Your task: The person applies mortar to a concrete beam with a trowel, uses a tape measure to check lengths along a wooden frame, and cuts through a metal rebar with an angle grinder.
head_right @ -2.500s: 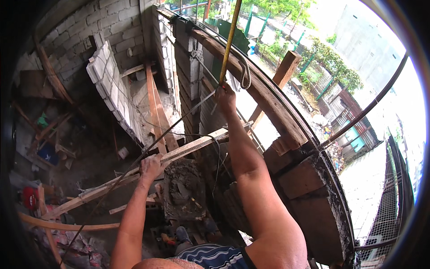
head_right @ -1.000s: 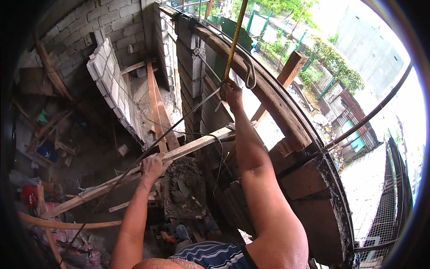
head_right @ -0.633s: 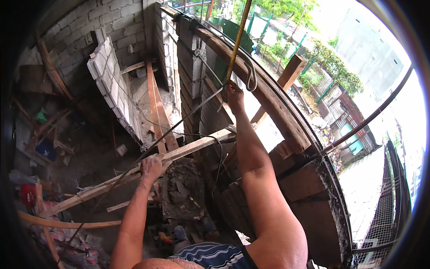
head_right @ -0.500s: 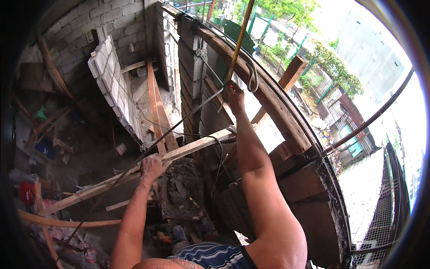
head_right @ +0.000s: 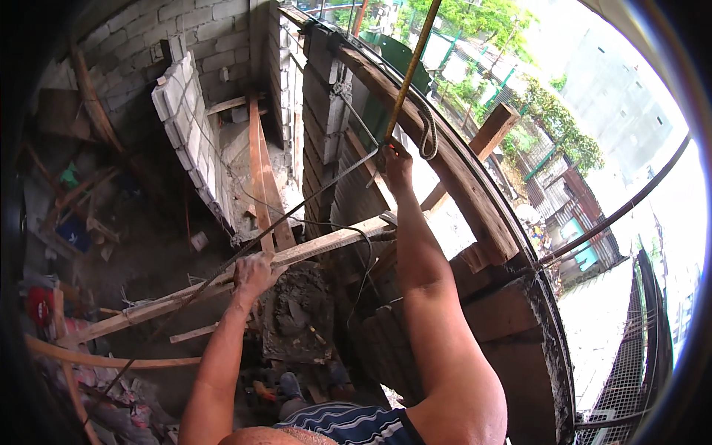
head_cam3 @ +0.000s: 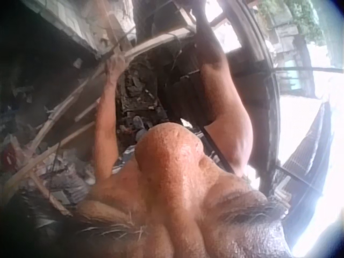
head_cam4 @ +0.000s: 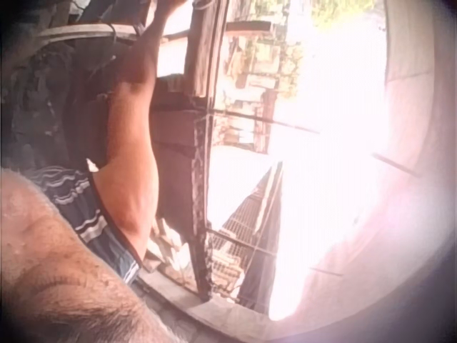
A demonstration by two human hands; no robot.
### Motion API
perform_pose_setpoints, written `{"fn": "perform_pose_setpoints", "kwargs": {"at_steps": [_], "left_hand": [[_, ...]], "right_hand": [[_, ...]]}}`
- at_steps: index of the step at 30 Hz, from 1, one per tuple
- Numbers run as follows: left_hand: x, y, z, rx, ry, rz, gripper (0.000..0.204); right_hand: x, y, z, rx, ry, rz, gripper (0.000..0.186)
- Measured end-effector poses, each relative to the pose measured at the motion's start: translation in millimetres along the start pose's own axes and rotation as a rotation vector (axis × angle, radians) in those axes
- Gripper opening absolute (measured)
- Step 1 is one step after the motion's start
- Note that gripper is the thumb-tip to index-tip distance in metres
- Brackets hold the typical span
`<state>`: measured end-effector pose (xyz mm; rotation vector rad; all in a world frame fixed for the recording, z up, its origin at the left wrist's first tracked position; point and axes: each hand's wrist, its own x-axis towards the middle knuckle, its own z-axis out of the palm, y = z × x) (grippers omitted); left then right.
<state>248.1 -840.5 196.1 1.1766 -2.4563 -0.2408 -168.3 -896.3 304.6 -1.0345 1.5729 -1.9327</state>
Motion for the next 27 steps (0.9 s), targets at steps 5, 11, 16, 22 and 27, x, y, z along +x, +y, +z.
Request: {"fn": "perform_pose_setpoints", "kwargs": {"at_steps": [5, 11, 16, 22, 27], "left_hand": [[0.4, -0.4, 0.0, 0.003, -0.001, 0.006, 0.039], [0.9, -0.8, 5.5, 0.003, -0.046, -0.068, 0.042], [0.7, -0.1, 3.1, 0.020, 0.015, -0.003, 0.040], [1.4, -0.6, 2.4, 0.016, -0.003, -0.003, 0.041], [-0.5, -4.0, 6.4, -0.005, 0.006, 0.002, 0.041]], "right_hand": [[8.2, 7.3, -4.0, -0.044, -0.004, 0.012, 0.039], [8.0, 8.1, -2.9, -0.078, 0.008, -0.018, 0.039], [7.4, 3.8, -3.0, -0.114, 0.010, -0.039, 0.040], [4.5, 1.1, -0.9, -0.063, 0.001, -0.015, 0.040], [6.0, 5.8, 0.0, -0.078, 0.019, -0.030, 0.039]]}}
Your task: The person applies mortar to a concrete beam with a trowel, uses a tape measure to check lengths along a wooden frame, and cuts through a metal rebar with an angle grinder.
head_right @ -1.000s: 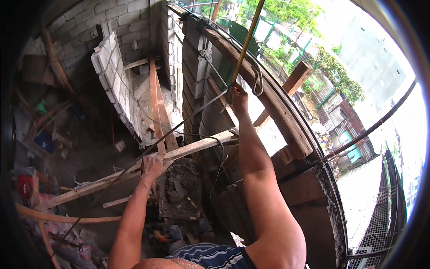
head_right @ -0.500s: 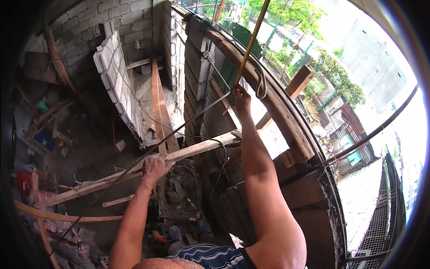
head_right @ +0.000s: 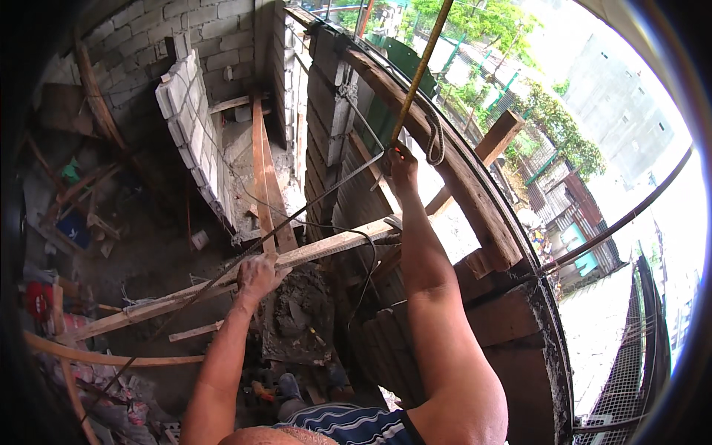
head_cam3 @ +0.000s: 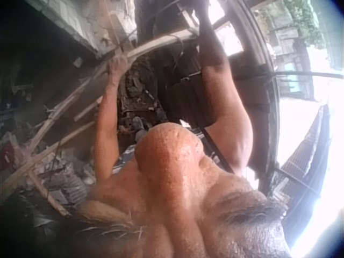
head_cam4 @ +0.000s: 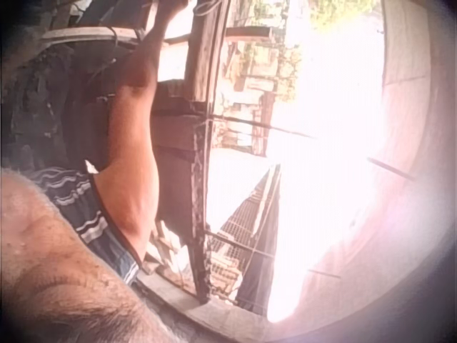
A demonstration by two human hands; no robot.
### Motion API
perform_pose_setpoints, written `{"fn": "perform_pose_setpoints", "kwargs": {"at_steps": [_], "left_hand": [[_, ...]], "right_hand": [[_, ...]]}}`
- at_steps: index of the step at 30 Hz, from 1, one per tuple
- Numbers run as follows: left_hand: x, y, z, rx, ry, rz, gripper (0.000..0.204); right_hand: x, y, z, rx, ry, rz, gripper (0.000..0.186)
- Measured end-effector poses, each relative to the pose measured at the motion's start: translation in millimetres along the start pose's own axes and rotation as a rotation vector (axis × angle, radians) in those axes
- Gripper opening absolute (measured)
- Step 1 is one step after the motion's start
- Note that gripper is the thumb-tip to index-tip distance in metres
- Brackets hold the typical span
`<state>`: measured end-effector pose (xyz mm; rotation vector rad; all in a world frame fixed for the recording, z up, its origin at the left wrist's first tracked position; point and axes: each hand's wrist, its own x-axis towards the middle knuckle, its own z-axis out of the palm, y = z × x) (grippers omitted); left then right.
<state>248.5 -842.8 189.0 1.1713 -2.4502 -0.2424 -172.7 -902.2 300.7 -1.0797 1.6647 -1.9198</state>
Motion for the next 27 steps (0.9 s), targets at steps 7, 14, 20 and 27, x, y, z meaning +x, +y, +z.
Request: {"fn": "perform_pose_setpoints", "kwargs": {"at_steps": [7, 14, 20, 27], "left_hand": [[-3, 1, 4, 0.050, 0.068, 0.025, 0.046], [-2, -3, -13, -0.096, -0.033, 0.035, 0.073], [-41, 44, -49, -0.690, 0.256, -0.047, 0.084], [-50, 67, -119, -1.645, 0.057, -0.192, 0.061]], "right_hand": [[-47, -22, 13, -0.112, 0.030, -0.002, 0.041], [-180, -57, 38, -0.066, -0.054, 0.042, 0.046], [-344, -77, 37, -0.045, -0.344, 0.243, 0.042], [-478, -3, -8, -0.030, -0.799, 0.239, 0.051]]}}
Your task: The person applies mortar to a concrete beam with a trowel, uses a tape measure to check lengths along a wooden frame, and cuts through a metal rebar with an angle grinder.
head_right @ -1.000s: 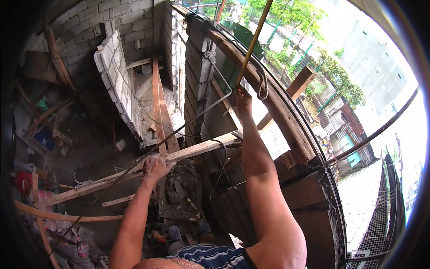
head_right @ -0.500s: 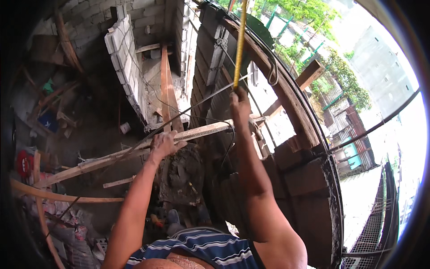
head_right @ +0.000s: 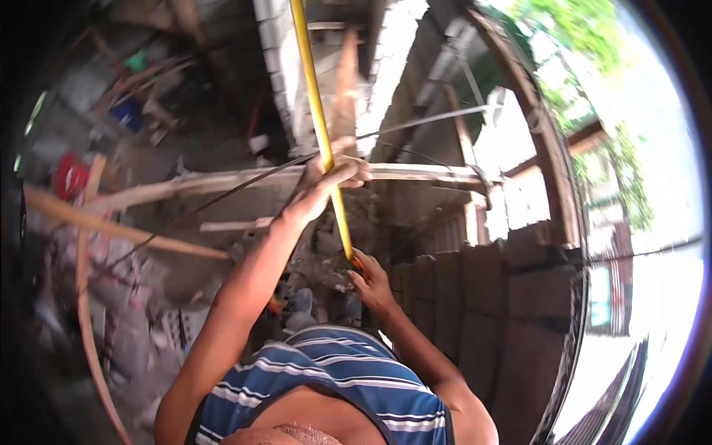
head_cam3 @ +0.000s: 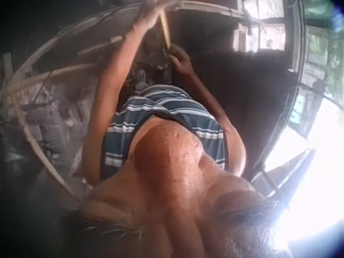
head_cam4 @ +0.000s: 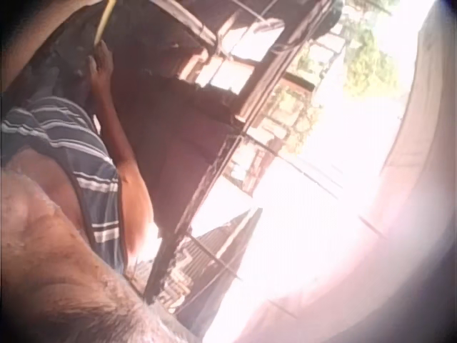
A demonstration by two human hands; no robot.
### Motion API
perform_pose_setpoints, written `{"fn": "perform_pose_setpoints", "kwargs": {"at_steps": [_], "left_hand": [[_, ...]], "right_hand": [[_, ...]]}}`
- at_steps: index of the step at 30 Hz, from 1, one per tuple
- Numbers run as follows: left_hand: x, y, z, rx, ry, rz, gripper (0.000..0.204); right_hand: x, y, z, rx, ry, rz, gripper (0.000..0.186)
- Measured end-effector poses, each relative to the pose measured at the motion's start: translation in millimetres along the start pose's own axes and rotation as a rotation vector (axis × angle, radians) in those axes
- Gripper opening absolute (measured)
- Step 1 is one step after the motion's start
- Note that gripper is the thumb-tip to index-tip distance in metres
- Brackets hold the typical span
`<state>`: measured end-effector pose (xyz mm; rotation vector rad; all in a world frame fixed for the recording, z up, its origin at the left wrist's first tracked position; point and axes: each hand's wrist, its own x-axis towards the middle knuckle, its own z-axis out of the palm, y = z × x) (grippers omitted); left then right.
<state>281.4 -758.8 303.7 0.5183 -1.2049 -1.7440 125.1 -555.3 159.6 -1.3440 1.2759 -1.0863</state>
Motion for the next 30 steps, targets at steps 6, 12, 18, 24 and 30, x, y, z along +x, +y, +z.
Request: {"fn": "perform_pose_setpoints", "kwargs": {"at_steps": [6, 12, 18, 24, 30], "left_hand": [[-45, -8, -28, -0.012, 0.042, -0.172, 0.046], [-76, -44, -15, 0.253, -0.139, -0.229, 0.094], [-131, -82, 0, 0.477, -0.256, -0.325, 0.117], [-132, -61, -11, 0.238, -0.113, -0.384, 0.087], [-170, 0, -59, 0.655, -0.037, -0.538, 0.105]], "right_hand": [[-35, 2, 24, 0.163, -0.075, 0.248, 0.049], [-20, -25, 29, -0.001, -0.121, 0.429, 0.028], [21, -46, 39, 0.744, 0.400, 0.442, 0.027], [52, -59, 31, 0.229, 0.358, 0.246, 0.025], [162, -90, -93, 0.380, 0.824, 0.192, 0.018]]}}
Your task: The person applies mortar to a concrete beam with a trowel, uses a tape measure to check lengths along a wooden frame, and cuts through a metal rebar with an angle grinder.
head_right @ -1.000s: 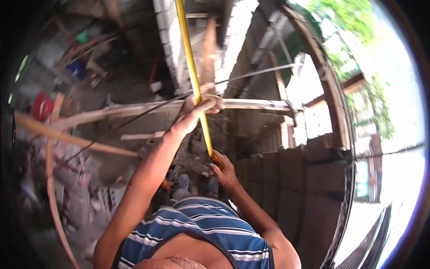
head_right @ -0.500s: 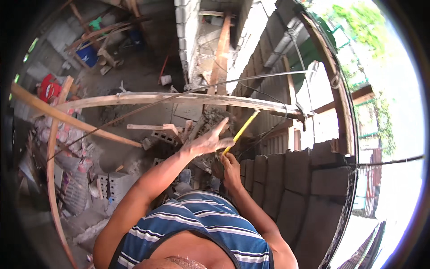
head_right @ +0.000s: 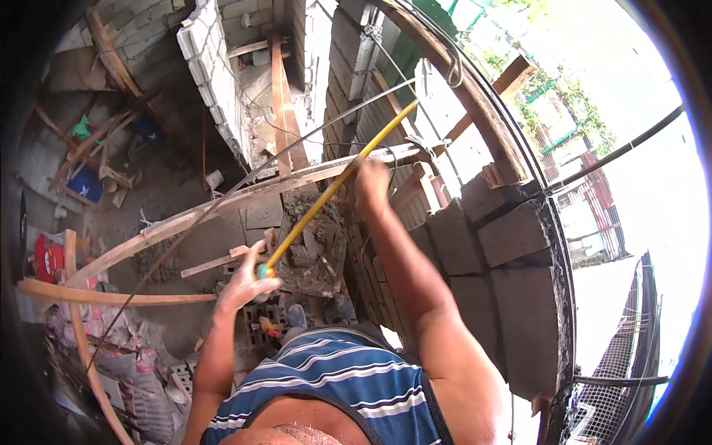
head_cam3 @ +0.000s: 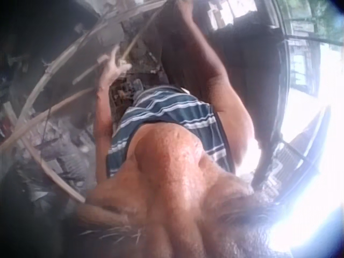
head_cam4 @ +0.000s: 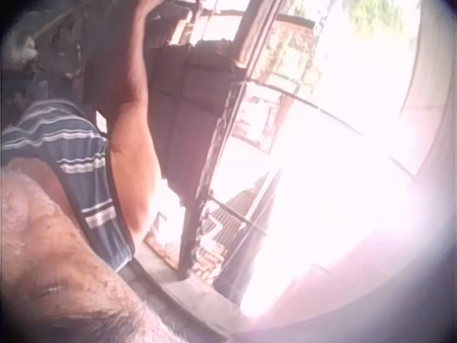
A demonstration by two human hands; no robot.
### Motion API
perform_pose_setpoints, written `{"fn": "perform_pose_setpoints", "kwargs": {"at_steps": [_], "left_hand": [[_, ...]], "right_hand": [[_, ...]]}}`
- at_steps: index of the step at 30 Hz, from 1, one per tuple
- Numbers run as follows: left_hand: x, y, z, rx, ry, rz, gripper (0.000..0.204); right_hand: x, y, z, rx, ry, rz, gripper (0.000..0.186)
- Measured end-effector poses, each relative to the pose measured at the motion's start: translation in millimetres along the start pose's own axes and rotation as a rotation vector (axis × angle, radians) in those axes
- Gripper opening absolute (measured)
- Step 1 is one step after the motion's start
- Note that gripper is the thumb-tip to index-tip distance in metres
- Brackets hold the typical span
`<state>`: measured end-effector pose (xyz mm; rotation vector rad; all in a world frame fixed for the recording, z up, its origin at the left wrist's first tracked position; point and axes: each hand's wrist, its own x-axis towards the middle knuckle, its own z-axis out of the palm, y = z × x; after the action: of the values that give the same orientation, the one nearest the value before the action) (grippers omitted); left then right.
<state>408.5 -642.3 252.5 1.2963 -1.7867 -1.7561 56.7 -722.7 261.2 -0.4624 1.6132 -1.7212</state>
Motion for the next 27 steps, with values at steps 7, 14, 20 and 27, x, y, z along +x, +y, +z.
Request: {"fn": "perform_pose_setpoints", "kwargs": {"at_steps": [7, 14, 20, 27], "left_hand": [[-17, 17, -62, 0.303, 0.140, 0.210, 0.064], [38, 83, -64, 0.376, 0.243, 0.135, 0.066], [47, 75, -70, 0.324, 0.234, 0.133, 0.068], [38, 87, -78, 0.280, 0.171, 0.038, 0.069]], "right_hand": [[160, -54, 9, -0.138, 0.212, -0.128, 0.024], [131, -33, 58, -0.116, 0.072, -0.008, 0.018], [137, -27, 60, -0.217, 0.008, 0.024, 0.015], [137, -18, 63, -0.136, -0.018, 0.038, 0.015]]}}
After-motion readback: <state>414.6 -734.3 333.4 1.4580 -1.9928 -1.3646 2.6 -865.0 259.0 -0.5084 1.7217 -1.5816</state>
